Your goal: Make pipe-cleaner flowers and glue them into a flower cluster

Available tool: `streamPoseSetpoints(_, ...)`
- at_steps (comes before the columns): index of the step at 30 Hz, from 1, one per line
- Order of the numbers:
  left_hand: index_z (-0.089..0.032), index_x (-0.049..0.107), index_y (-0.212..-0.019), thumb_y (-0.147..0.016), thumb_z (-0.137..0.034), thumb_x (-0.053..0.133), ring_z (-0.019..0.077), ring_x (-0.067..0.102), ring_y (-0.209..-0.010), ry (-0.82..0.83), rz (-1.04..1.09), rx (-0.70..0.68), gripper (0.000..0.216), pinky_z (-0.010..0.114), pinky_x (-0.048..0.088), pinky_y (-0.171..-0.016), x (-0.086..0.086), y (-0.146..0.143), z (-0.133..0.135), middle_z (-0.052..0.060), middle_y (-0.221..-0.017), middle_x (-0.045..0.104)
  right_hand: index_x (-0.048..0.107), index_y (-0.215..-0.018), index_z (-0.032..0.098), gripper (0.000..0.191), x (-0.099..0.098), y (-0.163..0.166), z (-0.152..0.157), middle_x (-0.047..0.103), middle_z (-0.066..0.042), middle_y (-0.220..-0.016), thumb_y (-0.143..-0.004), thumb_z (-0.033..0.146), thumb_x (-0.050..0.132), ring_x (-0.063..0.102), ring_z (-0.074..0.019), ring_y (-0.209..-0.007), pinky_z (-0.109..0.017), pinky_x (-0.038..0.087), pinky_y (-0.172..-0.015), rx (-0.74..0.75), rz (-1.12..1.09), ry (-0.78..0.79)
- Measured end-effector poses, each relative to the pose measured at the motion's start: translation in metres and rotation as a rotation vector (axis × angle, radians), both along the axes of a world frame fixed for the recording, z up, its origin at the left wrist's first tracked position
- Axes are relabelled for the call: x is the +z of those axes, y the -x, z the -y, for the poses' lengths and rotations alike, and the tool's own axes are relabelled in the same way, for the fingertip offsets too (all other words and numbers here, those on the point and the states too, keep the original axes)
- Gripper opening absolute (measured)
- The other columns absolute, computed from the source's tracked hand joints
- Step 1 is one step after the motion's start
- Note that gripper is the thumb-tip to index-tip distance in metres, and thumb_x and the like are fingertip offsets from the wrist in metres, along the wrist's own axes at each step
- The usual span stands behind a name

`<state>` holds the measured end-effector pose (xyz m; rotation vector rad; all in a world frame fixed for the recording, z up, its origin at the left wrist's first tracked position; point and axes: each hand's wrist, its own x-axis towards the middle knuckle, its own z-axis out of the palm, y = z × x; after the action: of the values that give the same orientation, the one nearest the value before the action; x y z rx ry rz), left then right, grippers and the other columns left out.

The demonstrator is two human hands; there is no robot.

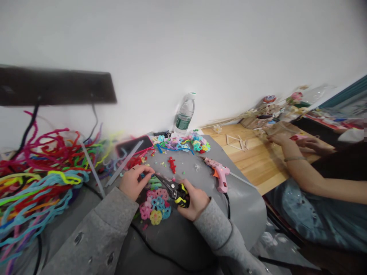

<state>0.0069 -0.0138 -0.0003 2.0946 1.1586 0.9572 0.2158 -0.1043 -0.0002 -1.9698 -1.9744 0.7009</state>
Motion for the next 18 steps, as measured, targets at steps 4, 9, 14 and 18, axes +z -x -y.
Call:
streamPoseSetpoints(4, -0.018, 0.066, -0.079, -0.077, -0.027, 0.052, 0.0152, 0.060, -0.065, 0.008, 0.020, 0.001, 0.017, 0.024, 0.046, -0.057, 0.0000, -0.0002, -0.0002, 0.004, -0.076, 0.068, 0.047, -0.100, 0.022, 0.046, 0.0002, -0.0014, -0.0008, 0.059, 0.002, -0.065, -0.055, 0.027, 0.055, 0.062, -0.0193, -0.061, -0.022, 0.038, -0.053, 0.004, -0.004, 0.007)
streamPoseSetpoints(9, -0.017, 0.065, -0.078, -0.078, -0.026, 0.050, 0.0160, 0.061, -0.068, 0.021, 0.041, 0.004, 0.017, 0.024, 0.046, -0.058, 0.0018, -0.0004, 0.0002, 0.004, -0.077, 0.068, 0.047, -0.101, 0.022, 0.048, 0.0000, -0.0017, -0.0006, 0.059, 0.002, -0.064, -0.054, 0.027, 0.055, 0.061, -0.0189, -0.059, -0.023, 0.037, -0.052, 0.004, 0.012, 0.005)
streamPoseSetpoints(14, -0.017, 0.065, -0.081, -0.080, -0.026, 0.047, 0.0170, 0.062, -0.073, -0.003, 0.036, -0.006, 0.020, 0.026, 0.047, -0.061, 0.0034, -0.0002, 0.0012, 0.005, -0.080, 0.069, 0.047, -0.099, 0.023, 0.044, 0.0026, -0.0016, -0.0011, 0.059, 0.002, -0.064, -0.055, 0.027, 0.055, 0.061, -0.0189, -0.059, -0.023, 0.036, -0.052, -0.002, 0.010, 0.016)
streamPoseSetpoints(18, -0.017, 0.065, -0.079, -0.079, -0.027, 0.047, 0.0168, 0.063, -0.072, -0.004, 0.039, 0.001, 0.021, 0.026, 0.048, -0.062, 0.0044, -0.0012, 0.0019, 0.005, -0.080, 0.069, 0.048, -0.099, 0.022, 0.044, 0.0037, -0.0015, -0.0016, 0.060, 0.002, -0.065, -0.056, 0.027, 0.055, 0.063, -0.0197, -0.061, -0.023, 0.037, -0.053, 0.001, 0.004, 0.025)
